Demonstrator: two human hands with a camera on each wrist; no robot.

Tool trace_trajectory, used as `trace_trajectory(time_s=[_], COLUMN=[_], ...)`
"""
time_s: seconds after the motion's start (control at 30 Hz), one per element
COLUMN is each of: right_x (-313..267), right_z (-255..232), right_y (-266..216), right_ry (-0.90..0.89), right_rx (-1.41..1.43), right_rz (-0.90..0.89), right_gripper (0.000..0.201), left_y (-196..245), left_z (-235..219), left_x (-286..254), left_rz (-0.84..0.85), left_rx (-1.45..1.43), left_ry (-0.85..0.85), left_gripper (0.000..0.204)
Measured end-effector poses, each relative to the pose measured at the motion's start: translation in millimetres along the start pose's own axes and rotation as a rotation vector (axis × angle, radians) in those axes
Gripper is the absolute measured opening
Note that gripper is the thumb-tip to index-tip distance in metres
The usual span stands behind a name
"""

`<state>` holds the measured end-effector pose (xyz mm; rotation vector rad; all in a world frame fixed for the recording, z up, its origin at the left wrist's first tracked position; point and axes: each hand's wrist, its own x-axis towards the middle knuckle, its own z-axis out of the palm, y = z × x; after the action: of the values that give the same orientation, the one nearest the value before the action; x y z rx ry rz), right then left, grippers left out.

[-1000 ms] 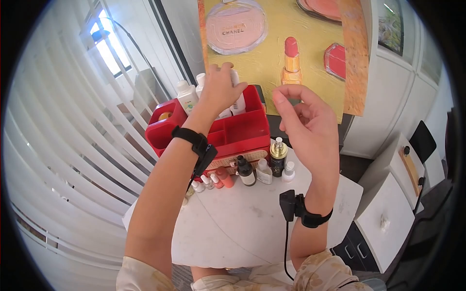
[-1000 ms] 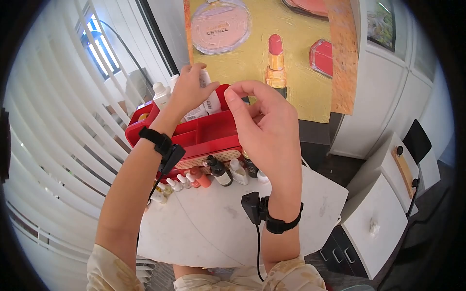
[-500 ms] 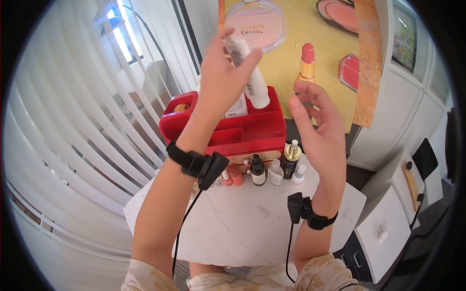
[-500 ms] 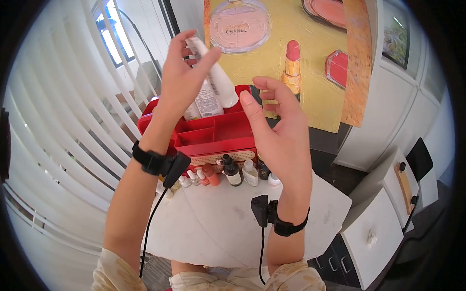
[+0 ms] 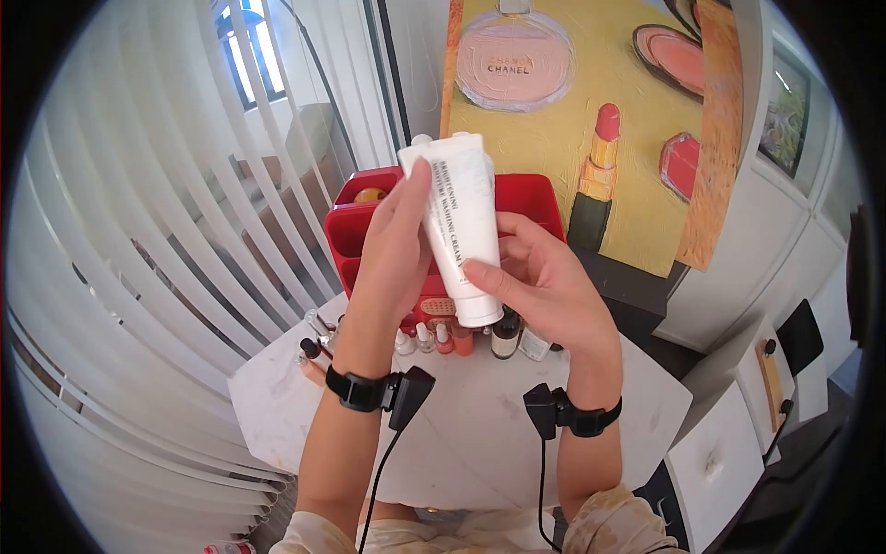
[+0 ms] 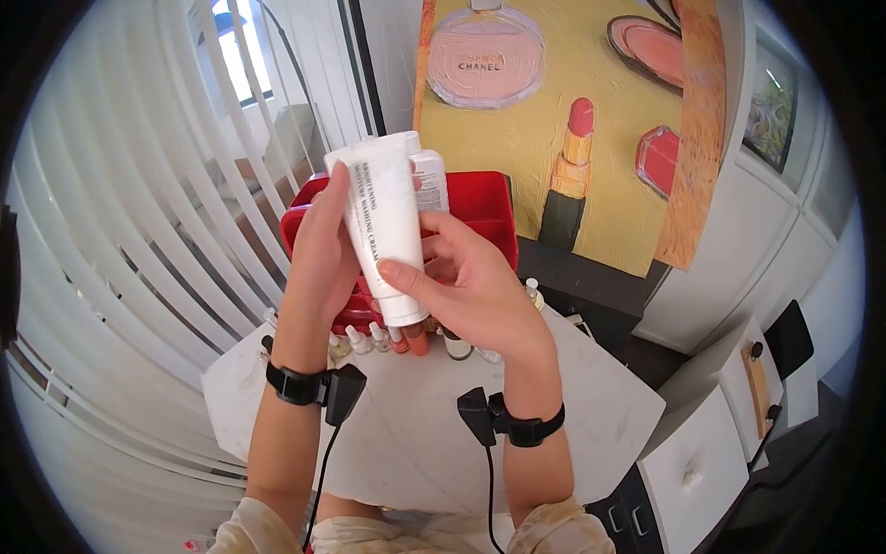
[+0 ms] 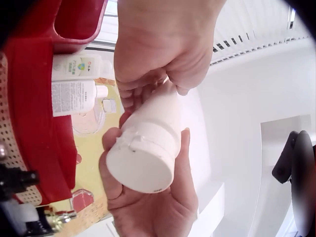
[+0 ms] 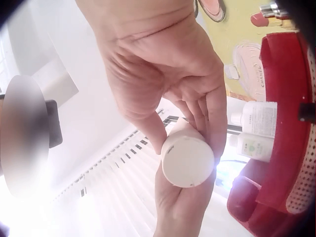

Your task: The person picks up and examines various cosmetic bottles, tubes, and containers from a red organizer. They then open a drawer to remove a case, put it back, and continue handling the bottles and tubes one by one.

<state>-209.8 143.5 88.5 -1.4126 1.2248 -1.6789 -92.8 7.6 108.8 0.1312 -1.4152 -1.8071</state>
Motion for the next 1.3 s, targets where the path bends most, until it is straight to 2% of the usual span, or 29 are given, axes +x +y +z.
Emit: trace_trajectory(time_s=[0.13, 0.23, 0.43, 0.53, 0.57, 0.67, 0.7, 0.8, 0.93, 1.0, 1.1, 1.3], right_x=[6.9, 6.6, 5.4, 7.2, 5.6, 3.0, 3.1, 1.4, 7.3, 10.8, 12.2, 15.3], right_z=[3.6, 2.4, 17.6, 39.6, 49.9, 67.0, 69.8, 71.0, 71.3, 66.7, 68.4, 73.7], right_y=[6.1, 5.0, 3.8, 7.7, 13.1, 11.4, 11.5, 13.1, 19.6, 31.5, 34.4, 31.2], right_ry=[0.167, 0.197, 0.15, 0.139, 0.179, 0.092, 0.052, -0.015, 0.127, 0.167, 0.15, 0.095], right_rx=[-0.059, -0.154, -0.289, -0.515, -0.58, -0.643, -0.577, -0.609, -0.635, -0.688, -0.575, -0.427], right_rz=[-0.063, -0.032, 0.011, 0.005, -0.081, -0.122, -0.072, -0.052, -0.19, -0.254, -0.166, -0.093], right_gripper=[0.058, 0.06, 0.06, 0.063, 0.06, 0.056, 0.052, 0.051, 0.051, 0.051, 0.055, 0.057], left_y=[-21.6, -26.2, -41.4, -35.4, -35.6, -41.3, -45.6, -42.6, -66.5, -71.4, -81.1, -86.3], left_z=[-17.0, -21.7, -36.7, -34.0, -33.6, -43.0, -47.6, -54.5, -86.8, -84.4, -88.3, -83.0], left_x=[-23.8, -42.8, -65.9, -74.7, -76.8, -80.6, -80.1, -81.0, -83.6, -85.0, -87.6, -94.8], left_rz=[0.034, -0.007, -0.013, -0.024, -0.017, -0.017, 0.002, -0.095, -0.168, -0.164, -0.192, -0.204], left_rx=[0.137, 0.23, 0.244, 0.208, 0.208, 0.079, 0.051, -0.222, -0.465, -0.568, -0.773, -0.673], left_ry=[0.056, 0.066, 0.084, 0.077, 0.079, 0.133, 0.149, 0.207, -0.082, -0.102, -0.201, -0.169], left_gripper=[0.045, 0.039, 0.047, 0.056, 0.059, 0.059, 0.065, 0.07, 0.079, 0.08, 0.08, 0.076])
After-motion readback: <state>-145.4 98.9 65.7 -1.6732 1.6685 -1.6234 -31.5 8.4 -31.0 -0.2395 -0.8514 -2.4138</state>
